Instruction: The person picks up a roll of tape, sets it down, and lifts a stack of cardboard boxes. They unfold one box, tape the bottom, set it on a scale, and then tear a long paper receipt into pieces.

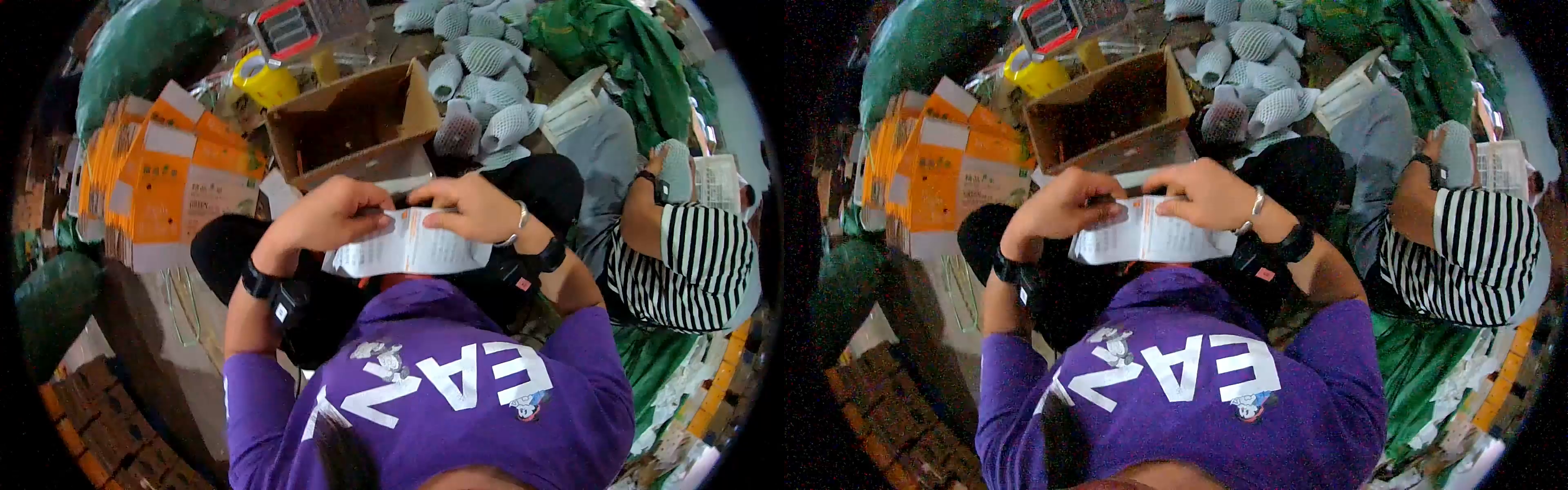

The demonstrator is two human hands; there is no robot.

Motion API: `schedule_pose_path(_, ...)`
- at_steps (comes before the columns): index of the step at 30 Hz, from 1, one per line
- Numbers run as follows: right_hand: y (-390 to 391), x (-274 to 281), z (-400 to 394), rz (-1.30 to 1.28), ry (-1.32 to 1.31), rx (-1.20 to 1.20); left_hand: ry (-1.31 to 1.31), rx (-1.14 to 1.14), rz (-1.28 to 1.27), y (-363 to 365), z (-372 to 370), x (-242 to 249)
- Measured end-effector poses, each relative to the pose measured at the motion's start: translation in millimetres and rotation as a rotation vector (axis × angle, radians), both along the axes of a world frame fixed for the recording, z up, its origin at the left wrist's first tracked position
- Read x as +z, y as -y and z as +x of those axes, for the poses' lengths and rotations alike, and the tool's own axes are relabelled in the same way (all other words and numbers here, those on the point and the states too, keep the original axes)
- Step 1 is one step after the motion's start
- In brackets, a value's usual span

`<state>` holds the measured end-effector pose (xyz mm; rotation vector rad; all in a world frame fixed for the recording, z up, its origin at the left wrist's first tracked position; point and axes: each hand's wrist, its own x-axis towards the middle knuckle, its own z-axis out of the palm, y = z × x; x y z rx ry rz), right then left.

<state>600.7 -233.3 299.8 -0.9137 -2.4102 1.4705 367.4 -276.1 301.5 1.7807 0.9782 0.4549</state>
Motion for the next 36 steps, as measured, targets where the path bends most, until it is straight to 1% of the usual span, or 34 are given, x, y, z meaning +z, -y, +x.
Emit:
schedule_pose_path(1,-2.1,-0.9,-0.3,-0.008,0.036,0.033,0.014,-0.013,0.016,-1.2,0.6,-0.8)
schedule_pose_path(2,-4.1,-10.9,-0.4,0.099,-0.053,0.138,-0.004,-0.004,-0.020,-1.7,2.2,1.8)
schedule_pose_path(3,-7.1,-12.7,-0.3,0.091,0.004,0.201,-0.021,0.005,-0.059,-2.6,4.4,4.7)
schedule_pose_path(5,-9.5,-14.1,0.3,0.113,0.041,0.223,-0.068,-0.008,-0.022,-6.3,6.3,5.7)
schedule_pose_path(7,-7.3,-14.5,4.5,0.153,0.027,0.180,-0.163,0.000,-0.034,-7.4,9.4,9.9)
schedule_pose_path(9,-3.4,-15.1,14.4,0.343,-0.003,0.198,-0.115,0.004,0.021,-9.0,6.9,1.6)
schedule_pose_path(10,-2.1,-17.7,25.5,0.365,-0.041,0.162,-0.075,0.013,0.051,-8.5,3.8,-1.0)
schedule_pose_path(11,-6.2,-18.9,39.4,0.370,-0.032,0.109,-0.109,0.089,0.140,-6.4,-10.1,-12.4)
schedule_pose_path(12,-11.1,-18.8,63.3,0.331,0.000,0.004,-0.124,0.225,-0.048,-7.3,-15.3,-1.1)
schedule_pose_path(13,-4.6,-17.4,93.7,0.285,0.049,-0.119,-0.061,0.325,0.016,-5.3,-28.6,-22.9)
schedule_pose_path(14,7.4,-21.4,104.1,0.241,-0.089,-0.239,-0.052,0.350,0.103,-3.7,-17.1,-18.5)
schedule_pose_path(15,21.0,-28.9,107.1,0.204,-0.221,-0.386,-0.115,0.369,-0.086,-3.8,-6.7,-29.4)
schedule_pose_path(16,30.5,-15.6,99.2,0.164,-0.202,-0.356,-0.152,0.271,-0.096,-1.6,13.0,-31.3)
schedule_pose_path(17,35.1,-30.2,85.4,0.183,-0.385,-0.319,-0.198,0.090,0.002,-3.1,27.9,-39.5)
schedule_pose_path(18,33.8,-48.7,68.6,0.404,-0.571,-0.226,-0.194,0.054,0.026,1.8,52.6,-42.0)
schedule_pose_path(19,32.5,-59.6,49.6,0.483,-0.583,-0.179,-0.082,0.030,0.060,8.0,55.8,-54.7)
schedule_pose_path(21,56.0,-57.4,44.4,0.314,-0.165,-0.097,0.127,0.236,0.154,29.3,79.2,-72.7)
schedule_pose_path(23,70.7,-67.9,54.5,0.265,-0.250,-0.204,0.099,0.108,0.174,21.2,97.2,-62.0)
schedule_pose_path(25,77.4,-80.3,76.6,0.311,-0.265,-0.270,-0.058,-0.071,-0.218,14.7,113.0,-49.9)
schedule_pose_path(26,81.7,-84.4,90.9,0.267,-0.264,-0.340,-0.020,-0.137,-0.284,7.7,98.9,-61.6)
schedule_pose_path(27,87.4,-84.5,104.0,0.225,-0.271,-0.405,-0.053,-0.236,-0.390,0.6,99.9,-55.7)
schedule_pose_path(28,99.6,-82.5,131.4,0.298,-0.332,-0.504,-0.142,-0.276,-0.313,-8.5,95.7,-59.7)
schedule_pose_path(29,115.6,-82.6,148.2,0.295,-0.474,-0.694,-0.223,-0.301,-0.218,-14.7,86.0,-60.8)
schedule_pose_path(30,131.8,-89.5,164.2,0.291,-0.619,-0.873,-0.237,-0.318,-0.200,-18.1,87.1,-62.7)
schedule_pose_path(31,152.6,-101.3,187.1,0.215,-0.609,-1.141,-0.196,-0.217,-0.317,-22.7,89.6,-66.5)
schedule_pose_path(32,180.2,-109.2,213.8,0.225,-0.351,-1.382,-0.148,-0.112,-0.431,-29.4,91.0,-67.2)
schedule_pose_path(33,207.5,-171.5,242.2,0.122,-0.376,-1.571,-0.160,-0.124,-0.416,-36.2,94.6,-65.9)
schedule_pose_path(34,257.6,-227.7,272.0,0.526,0.076,-1.625,-0.324,-0.119,-0.371,-44.4,97.3,-62.9)
schedule_pose_path(35,303.6,-231.7,304.2,-0.116,0.297,-1.738,-0.488,-0.120,-0.321,-55.1,95.2,-59.5)
schedule_pose_path(36,365.4,-305.4,321.8,-0.085,0.739,-1.671,-0.221,-0.194,-0.355,-66.7,80.0,-68.5)
